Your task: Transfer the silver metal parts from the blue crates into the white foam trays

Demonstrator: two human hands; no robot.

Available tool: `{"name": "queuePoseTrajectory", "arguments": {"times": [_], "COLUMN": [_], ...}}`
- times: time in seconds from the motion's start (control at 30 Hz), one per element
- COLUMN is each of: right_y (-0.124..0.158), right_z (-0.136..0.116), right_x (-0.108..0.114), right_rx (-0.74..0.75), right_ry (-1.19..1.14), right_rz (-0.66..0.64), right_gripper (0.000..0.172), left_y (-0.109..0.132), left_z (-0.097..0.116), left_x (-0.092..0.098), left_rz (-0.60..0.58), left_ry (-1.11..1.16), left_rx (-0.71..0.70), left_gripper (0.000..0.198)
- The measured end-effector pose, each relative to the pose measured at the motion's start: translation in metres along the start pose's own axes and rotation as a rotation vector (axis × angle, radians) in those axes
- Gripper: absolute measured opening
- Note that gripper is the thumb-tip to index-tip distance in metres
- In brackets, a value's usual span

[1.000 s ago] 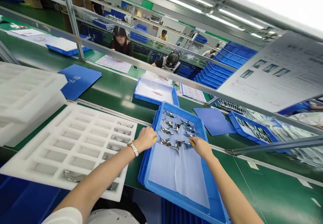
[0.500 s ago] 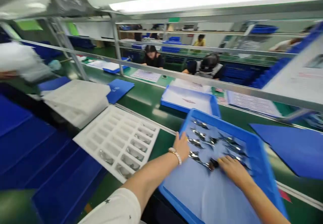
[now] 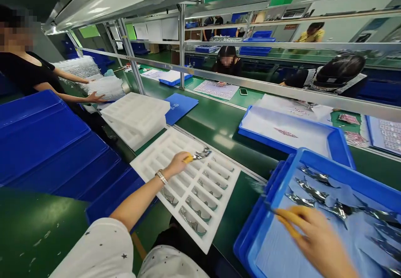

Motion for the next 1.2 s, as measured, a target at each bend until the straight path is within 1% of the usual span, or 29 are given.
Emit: {"name": "queuePoseTrajectory", "arguments": {"times": [0.03,0.07,0.1,0.13,0.17,0.2,0.23,0.27,0.3,0.37,0.47,0.53,0.63,0.7,0.83,0.97,1.03,1.1,1.13,1.17,1.2], "right_y": [-0.031,-0.061,-0.089,-0.113,-0.133,-0.146,-0.155,-0.159,-0.16,-0.157,-0.153,-0.154,-0.16,-0.164,-0.172,-0.179,-0.179,-0.177,-0.176,-0.177,-0.179], "right_z": [-0.035,-0.071,-0.106,-0.137,-0.163,-0.184,-0.198,-0.206,-0.211,-0.213,-0.214,-0.215,-0.216,-0.217,-0.23,-0.244,-0.244,-0.238,-0.234,-0.23,-0.228], "right_x": [-0.016,-0.033,-0.051,-0.069,-0.087,-0.102,-0.115,-0.125,-0.133,-0.141,-0.144,-0.148,-0.157,-0.163,-0.175,-0.184,-0.182,-0.17,-0.161,-0.149,-0.136], "right_rx": [0.048,0.097,0.149,0.19,0.205,0.207,0.196,0.178,0.163,0.155,0.17,0.147,0.056,0.023,0.044,0.025,0.016,0.032,0.054,0.083,0.121], "right_ry": [-0.065,-0.136,-0.196,-0.235,-0.251,-0.256,-0.251,-0.244,-0.237,-0.224,-0.185,-0.145,-0.054,-0.006,0.097,0.226,0.23,0.229,0.23,0.237,0.252], "right_rz": [-0.065,-0.138,-0.214,-0.282,-0.338,-0.388,-0.431,-0.466,-0.495,-0.533,-0.581,-0.618,-0.672,-0.72,-0.821,-0.857,-0.861,-0.849,-0.809,-0.735,-0.629], "right_gripper": [0.031,0.031,0.032,0.031,0.032,0.031,0.031,0.03,0.03,0.03,0.032,0.032,0.031,0.029,0.026,0.017,0.01,0.009,0.01,0.011,0.013], "left_y": [0.008,0.015,0.022,0.029,0.035,0.041,0.047,0.053,0.057,0.064,0.067,0.065,0.061,0.06,0.061,0.061,0.06,0.06,0.06,0.06,0.059], "left_z": [-0.018,-0.035,-0.05,-0.063,-0.075,-0.086,-0.095,-0.104,-0.112,-0.124,-0.133,-0.134,-0.132,-0.13,-0.127,-0.126,-0.125,-0.122,-0.12,-0.117,-0.113], "left_x": [0.02,0.035,0.046,0.054,0.058,0.06,0.06,0.058,0.056,0.052,0.046,0.044,0.043,0.043,0.045,0.05,0.055,0.062,0.066,0.071,0.075], "left_rz": [0.035,0.061,0.076,0.083,0.083,0.082,0.078,0.076,0.072,0.063,0.04,0.02,-0.011,-0.026,-0.065,-0.105,-0.132,-0.166,-0.185,-0.206,-0.231], "left_ry": [0.004,0.014,0.03,0.054,0.081,0.11,0.137,0.16,0.176,0.19,0.181,0.156,0.095,0.07,0.066,0.042,0.035,0.007,-0.024,-0.066,-0.117], "left_rx": [0.037,0.068,0.096,0.122,0.148,0.178,0.211,0.245,0.275,0.302,0.27,0.235,0.192,0.176,0.174,0.137,0.102,0.076,0.067,0.06,0.051], "left_gripper": [0.021,0.019,0.019,0.019,0.019,0.021,0.022,0.023,0.023,0.022,0.02,0.02,0.02,0.02,0.019,0.021,0.023,0.023,0.022,0.022,0.022]}}
Point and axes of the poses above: each hand's wrist, its own y-axis away from the middle knuckle, its own x-axis out of the back of the hand, z = x × y, the point moved 2 cm from there along -y, towards the middle knuckle, and after that the axes turned 10 degrees about -z, right-handed, at the moved point
